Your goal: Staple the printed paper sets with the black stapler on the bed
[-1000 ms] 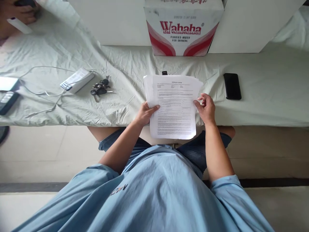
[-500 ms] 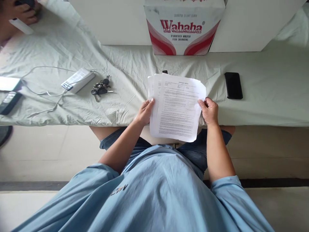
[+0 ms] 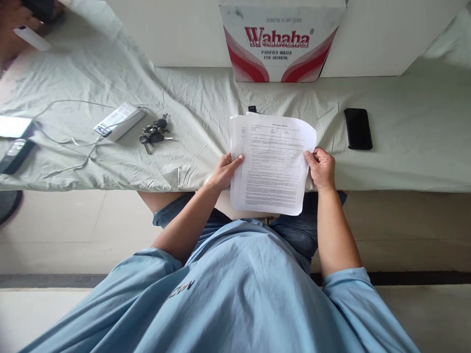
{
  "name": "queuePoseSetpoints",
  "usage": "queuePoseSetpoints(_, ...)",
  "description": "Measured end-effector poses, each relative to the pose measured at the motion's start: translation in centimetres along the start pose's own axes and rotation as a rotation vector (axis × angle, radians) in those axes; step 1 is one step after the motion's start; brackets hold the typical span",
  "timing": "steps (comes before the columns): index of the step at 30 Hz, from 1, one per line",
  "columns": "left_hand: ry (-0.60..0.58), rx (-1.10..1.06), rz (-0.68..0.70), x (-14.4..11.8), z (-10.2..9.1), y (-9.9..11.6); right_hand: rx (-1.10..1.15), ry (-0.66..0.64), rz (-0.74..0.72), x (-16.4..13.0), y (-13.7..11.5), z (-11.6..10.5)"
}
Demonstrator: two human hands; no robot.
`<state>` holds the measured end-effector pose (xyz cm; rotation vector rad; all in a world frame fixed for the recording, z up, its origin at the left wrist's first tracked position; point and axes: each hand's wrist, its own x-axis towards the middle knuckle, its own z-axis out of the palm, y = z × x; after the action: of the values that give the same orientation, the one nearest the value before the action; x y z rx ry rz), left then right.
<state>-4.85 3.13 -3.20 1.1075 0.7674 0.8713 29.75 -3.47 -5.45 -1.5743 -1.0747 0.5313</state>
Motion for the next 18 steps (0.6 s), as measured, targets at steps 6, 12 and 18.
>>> queuePoseSetpoints(6,-0.012,0.042,0.006,0.0,0.1,-0.2,0.014,-0.008,0.012,-0.2,0.0,-0.1)
queuePoseSetpoints(12,-0.030,0.066,0.018,0.0,0.3,-0.2,0.154,-0.050,0.059,-0.7,-1.2,0.4)
queuePoseSetpoints(18,-0.055,0.021,0.025,0.1,0.3,-0.4,0.008,0.011,-0.067,0.1,0.6,0.9)
